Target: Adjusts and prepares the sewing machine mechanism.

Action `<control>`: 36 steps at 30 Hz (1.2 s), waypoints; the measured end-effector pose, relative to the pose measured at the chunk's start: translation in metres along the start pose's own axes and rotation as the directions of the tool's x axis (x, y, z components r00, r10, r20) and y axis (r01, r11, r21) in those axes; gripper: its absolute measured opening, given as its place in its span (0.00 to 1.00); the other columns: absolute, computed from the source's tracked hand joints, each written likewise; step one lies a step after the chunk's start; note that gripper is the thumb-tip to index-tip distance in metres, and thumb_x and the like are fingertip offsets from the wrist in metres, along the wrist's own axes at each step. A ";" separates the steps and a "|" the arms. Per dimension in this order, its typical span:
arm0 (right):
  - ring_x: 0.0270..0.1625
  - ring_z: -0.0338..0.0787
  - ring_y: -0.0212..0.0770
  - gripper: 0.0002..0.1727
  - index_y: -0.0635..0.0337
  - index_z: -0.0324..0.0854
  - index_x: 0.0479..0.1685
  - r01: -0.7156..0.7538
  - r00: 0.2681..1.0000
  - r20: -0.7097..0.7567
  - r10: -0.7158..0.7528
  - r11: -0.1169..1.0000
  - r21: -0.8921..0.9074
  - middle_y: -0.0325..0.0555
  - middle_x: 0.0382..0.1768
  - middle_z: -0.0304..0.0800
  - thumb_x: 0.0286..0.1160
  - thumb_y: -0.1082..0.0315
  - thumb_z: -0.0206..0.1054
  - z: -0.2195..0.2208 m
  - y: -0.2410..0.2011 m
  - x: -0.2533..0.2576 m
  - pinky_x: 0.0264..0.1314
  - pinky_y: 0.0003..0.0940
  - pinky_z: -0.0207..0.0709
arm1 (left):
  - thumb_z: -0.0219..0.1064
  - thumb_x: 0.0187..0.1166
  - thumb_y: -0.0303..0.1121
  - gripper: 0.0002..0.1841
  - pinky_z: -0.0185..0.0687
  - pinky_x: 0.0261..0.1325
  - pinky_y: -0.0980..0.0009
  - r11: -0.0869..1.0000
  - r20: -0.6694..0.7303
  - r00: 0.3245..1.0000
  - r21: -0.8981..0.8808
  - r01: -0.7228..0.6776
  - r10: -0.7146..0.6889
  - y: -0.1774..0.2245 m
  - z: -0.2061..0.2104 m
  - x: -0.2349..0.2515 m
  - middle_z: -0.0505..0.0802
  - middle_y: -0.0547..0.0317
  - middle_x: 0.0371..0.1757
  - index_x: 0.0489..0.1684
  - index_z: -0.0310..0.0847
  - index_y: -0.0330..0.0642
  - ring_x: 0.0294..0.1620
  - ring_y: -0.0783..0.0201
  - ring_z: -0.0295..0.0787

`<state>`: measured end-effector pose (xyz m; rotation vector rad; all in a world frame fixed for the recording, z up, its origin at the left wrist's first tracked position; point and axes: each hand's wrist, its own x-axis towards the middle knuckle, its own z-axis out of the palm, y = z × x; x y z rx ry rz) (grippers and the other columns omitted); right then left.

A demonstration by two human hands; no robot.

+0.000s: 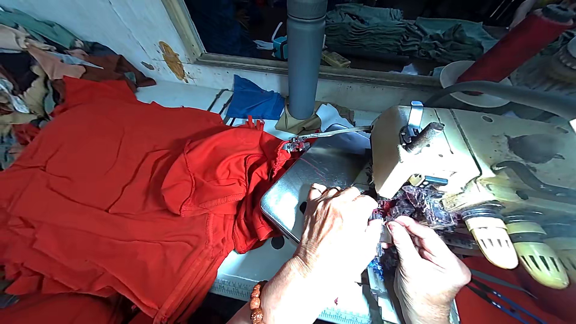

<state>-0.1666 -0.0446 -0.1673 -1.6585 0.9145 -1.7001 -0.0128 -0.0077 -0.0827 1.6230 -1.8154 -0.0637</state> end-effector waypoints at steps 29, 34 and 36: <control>0.48 0.91 0.40 0.12 0.59 0.92 0.29 0.399 0.893 0.058 -0.446 0.726 -0.560 0.49 0.35 0.96 0.73 0.70 0.64 -0.022 0.002 0.002 0.67 0.37 0.73 | 0.67 0.72 0.33 0.05 0.74 0.40 0.59 0.999 -0.068 0.998 0.037 0.009 -0.006 -0.015 -0.015 -0.003 0.87 0.61 0.28 0.28 0.85 0.46 0.31 0.62 0.85; 0.47 0.88 0.47 0.13 0.53 0.97 0.37 0.350 0.905 0.069 -0.420 0.639 -0.685 0.51 0.37 0.93 0.73 0.72 0.64 -0.016 -0.002 0.001 0.66 0.47 0.67 | 0.68 0.73 0.33 0.05 0.75 0.39 0.60 0.998 -0.074 0.997 0.056 0.005 -0.001 -0.016 -0.016 -0.001 0.88 0.62 0.28 0.29 0.87 0.46 0.30 0.63 0.86; 0.51 0.88 0.51 0.14 0.54 0.97 0.42 0.316 0.914 0.056 -0.401 0.620 -0.718 0.52 0.40 0.94 0.71 0.73 0.64 -0.014 -0.002 -0.001 0.67 0.51 0.66 | 0.66 0.71 0.34 0.06 0.75 0.37 0.61 0.996 -0.110 0.994 0.084 0.015 -0.006 -0.022 -0.012 -0.001 0.87 0.65 0.26 0.26 0.86 0.48 0.29 0.65 0.85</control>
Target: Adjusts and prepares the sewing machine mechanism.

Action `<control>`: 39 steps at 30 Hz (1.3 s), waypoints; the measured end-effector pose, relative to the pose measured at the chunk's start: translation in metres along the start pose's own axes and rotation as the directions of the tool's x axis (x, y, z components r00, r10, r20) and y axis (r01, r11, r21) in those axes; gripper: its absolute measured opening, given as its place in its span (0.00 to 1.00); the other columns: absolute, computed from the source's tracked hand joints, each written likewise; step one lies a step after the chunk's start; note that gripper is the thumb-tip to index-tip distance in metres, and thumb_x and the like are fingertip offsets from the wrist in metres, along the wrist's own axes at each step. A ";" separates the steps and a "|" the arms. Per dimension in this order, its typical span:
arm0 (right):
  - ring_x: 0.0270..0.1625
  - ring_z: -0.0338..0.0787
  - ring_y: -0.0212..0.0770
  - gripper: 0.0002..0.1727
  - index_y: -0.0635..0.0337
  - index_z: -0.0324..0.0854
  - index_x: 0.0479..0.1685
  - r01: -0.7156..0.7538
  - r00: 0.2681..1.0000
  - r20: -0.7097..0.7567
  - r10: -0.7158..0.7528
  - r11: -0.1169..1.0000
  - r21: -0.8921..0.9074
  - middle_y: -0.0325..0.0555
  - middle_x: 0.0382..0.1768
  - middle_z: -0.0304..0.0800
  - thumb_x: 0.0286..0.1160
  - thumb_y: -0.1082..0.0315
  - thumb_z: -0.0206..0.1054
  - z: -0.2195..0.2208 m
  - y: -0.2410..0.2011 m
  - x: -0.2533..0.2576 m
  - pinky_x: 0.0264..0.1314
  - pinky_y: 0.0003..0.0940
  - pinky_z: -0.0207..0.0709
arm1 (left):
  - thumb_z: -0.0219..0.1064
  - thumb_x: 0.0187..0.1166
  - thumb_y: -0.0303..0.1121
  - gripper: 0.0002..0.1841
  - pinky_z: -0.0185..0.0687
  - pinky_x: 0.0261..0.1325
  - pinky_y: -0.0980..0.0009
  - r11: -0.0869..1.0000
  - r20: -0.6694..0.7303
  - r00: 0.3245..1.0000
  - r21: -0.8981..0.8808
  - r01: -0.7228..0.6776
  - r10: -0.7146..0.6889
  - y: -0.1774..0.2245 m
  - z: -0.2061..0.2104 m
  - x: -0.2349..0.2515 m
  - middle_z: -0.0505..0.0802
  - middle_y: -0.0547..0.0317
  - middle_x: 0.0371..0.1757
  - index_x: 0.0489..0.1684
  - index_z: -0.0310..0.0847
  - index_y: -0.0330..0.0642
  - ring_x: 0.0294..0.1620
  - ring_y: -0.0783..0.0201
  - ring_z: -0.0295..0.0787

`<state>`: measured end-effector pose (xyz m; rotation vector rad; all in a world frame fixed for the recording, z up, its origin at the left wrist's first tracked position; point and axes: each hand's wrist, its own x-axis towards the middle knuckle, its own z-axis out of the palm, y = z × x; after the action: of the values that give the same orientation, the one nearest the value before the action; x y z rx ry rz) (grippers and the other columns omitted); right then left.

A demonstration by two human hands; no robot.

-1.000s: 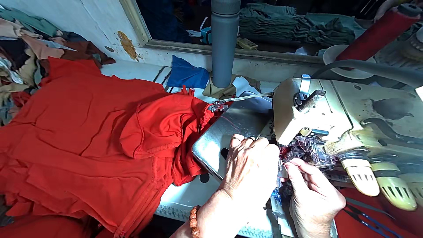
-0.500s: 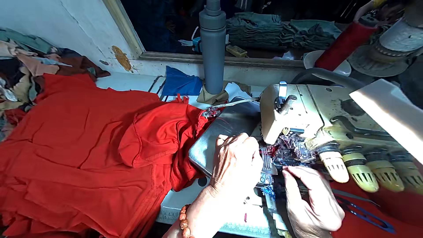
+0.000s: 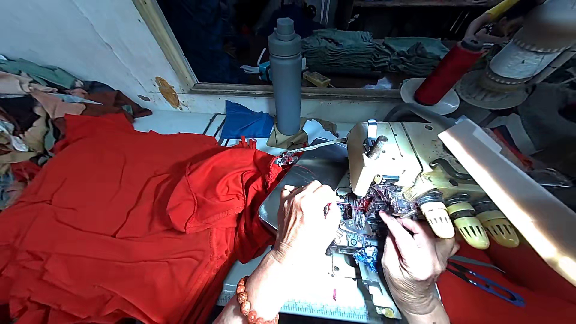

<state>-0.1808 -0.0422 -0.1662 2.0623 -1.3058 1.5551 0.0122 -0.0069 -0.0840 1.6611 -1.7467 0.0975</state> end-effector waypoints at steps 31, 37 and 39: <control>0.54 0.89 0.54 0.16 0.71 0.91 0.42 -0.142 0.963 0.231 0.137 0.990 0.003 0.62 0.44 0.94 0.80 0.68 0.60 -0.106 0.062 -0.032 0.68 0.41 0.74 | 0.65 0.77 0.25 0.07 0.74 0.40 0.34 0.948 -0.102 0.976 0.234 0.214 -0.195 -0.148 -0.116 -0.012 0.91 0.38 0.38 0.33 0.88 0.32 0.39 0.36 0.87; 0.57 0.88 0.64 0.16 0.73 0.90 0.48 -0.200 0.920 0.311 0.240 0.968 -0.154 0.68 0.49 0.92 0.81 0.71 0.59 -0.133 0.079 -0.047 0.69 0.52 0.73 | 0.67 0.78 0.21 0.05 0.70 0.44 0.23 0.893 -0.117 0.964 0.364 0.266 -0.240 -0.183 -0.184 -0.014 0.90 0.27 0.42 0.38 0.87 0.26 0.45 0.23 0.86; 0.58 0.87 0.66 0.16 0.72 0.90 0.49 -0.183 0.918 0.319 0.236 0.965 -0.190 0.68 0.51 0.92 0.82 0.69 0.59 -0.132 0.083 -0.050 0.70 0.56 0.71 | 0.67 0.80 0.23 0.07 0.71 0.52 0.21 0.819 -0.153 0.914 0.406 0.405 -0.376 -0.191 -0.205 -0.013 0.90 0.24 0.47 0.43 0.87 0.24 0.52 0.21 0.86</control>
<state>-0.3311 0.0217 -0.1818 2.2170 -1.7626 1.1542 0.2712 0.0766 -0.0166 2.2824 -1.3577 0.3660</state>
